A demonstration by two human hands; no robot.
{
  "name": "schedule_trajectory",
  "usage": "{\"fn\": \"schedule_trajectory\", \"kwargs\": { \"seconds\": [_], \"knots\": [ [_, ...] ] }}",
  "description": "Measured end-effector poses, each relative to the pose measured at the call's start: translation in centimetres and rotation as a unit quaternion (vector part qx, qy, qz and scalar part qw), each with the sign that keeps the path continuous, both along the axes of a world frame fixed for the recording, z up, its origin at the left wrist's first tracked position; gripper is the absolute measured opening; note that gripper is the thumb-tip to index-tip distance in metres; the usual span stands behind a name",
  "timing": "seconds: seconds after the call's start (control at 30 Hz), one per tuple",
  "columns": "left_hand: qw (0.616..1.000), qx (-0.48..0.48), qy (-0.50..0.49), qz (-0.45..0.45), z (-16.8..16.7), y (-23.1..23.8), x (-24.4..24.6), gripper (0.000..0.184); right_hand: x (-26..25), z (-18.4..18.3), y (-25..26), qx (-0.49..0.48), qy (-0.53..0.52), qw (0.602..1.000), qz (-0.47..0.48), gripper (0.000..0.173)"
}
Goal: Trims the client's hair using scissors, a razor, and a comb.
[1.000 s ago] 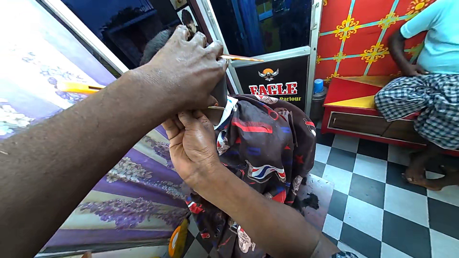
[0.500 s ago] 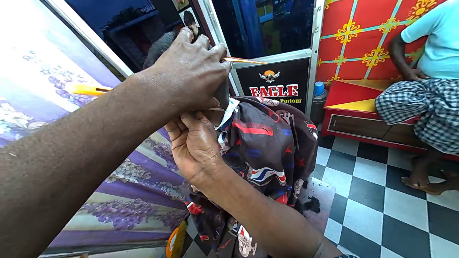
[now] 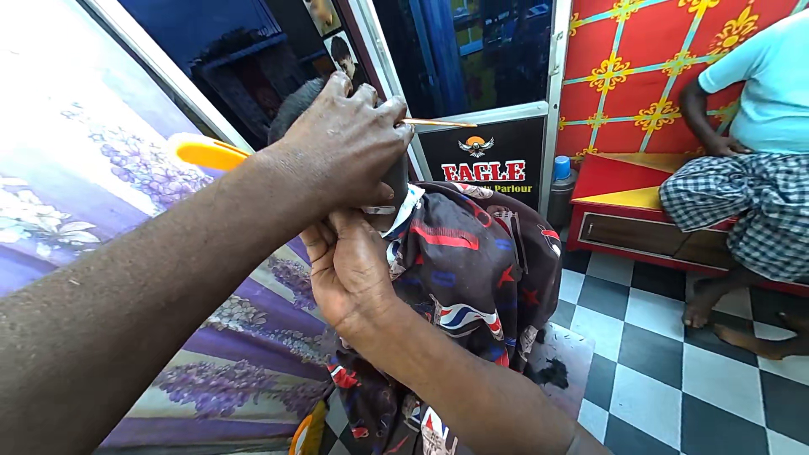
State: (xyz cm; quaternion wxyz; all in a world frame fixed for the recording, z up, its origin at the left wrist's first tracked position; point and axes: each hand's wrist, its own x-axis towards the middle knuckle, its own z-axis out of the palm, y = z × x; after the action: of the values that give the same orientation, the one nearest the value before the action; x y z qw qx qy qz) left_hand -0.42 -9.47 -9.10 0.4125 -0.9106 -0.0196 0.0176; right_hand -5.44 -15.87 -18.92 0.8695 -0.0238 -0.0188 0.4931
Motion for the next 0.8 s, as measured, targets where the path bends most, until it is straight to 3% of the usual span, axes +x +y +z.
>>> {"fn": "schedule_trajectory", "kwargs": {
  "seconds": [0.13, 0.17, 0.27, 0.33, 0.37, 0.4, 0.47, 0.5, 0.57, 0.67, 0.8],
  "knots": [
    [0.991, -0.082, -0.059, -0.085, 1.9, 0.7, -1.8, 0.066, -2.1, -4.0, -1.0, -0.007, -0.260, 0.959, -0.111, 0.026],
    [0.985, -0.100, -0.090, -0.109, 2.6, 0.6, -2.8, 0.059, -2.2, -5.9, -1.4, -0.014, -0.350, 0.923, -0.157, 0.028],
    [0.944, -0.152, -0.231, -0.181, 3.5, 1.7, -6.8, 0.050, -0.4, -11.3, -5.2, -0.055, -0.582, 0.762, -0.279, 0.027],
    [0.910, -0.191, -0.317, -0.188, 2.3, 3.8, -9.8, 0.050, 1.9, -14.0, -9.1, -0.110, -0.675, 0.686, -0.249, 0.026],
    [0.896, -0.207, -0.349, -0.182, 1.2, 4.3, -11.2, 0.048, 3.0, -15.0, -10.9, -0.148, -0.692, 0.679, -0.196, 0.027],
    [0.884, -0.223, -0.374, -0.171, -0.2, 4.2, -12.4, 0.046, 4.1, -15.7, -12.4, -0.184, -0.682, 0.697, -0.126, 0.027],
    [0.863, -0.265, -0.399, -0.163, -3.3, 2.9, -13.5, 0.042, 5.3, -16.3, -14.1, -0.250, -0.599, 0.761, -0.005, 0.028],
    [0.854, -0.280, -0.406, -0.167, -4.9, 2.5, -13.5, 0.040, 5.4, -16.2, -14.2, -0.276, -0.561, 0.780, 0.009, 0.027],
    [0.840, -0.308, -0.410, -0.179, -8.0, 2.2, -12.9, 0.037, 4.4, -15.7, -13.6, -0.289, -0.550, 0.782, -0.050, 0.024],
    [0.843, -0.310, -0.392, -0.200, -11.2, 2.4, -11.0, 0.038, 2.4, -14.6, -10.4, -0.225, -0.596, 0.747, -0.192, 0.019],
    [0.869, -0.252, -0.372, -0.208, -12.5, 3.0, -8.7, 0.043, 1.7, -13.1, -4.7, -0.247, -0.568, 0.768, -0.166, 0.015]
  ]
}}
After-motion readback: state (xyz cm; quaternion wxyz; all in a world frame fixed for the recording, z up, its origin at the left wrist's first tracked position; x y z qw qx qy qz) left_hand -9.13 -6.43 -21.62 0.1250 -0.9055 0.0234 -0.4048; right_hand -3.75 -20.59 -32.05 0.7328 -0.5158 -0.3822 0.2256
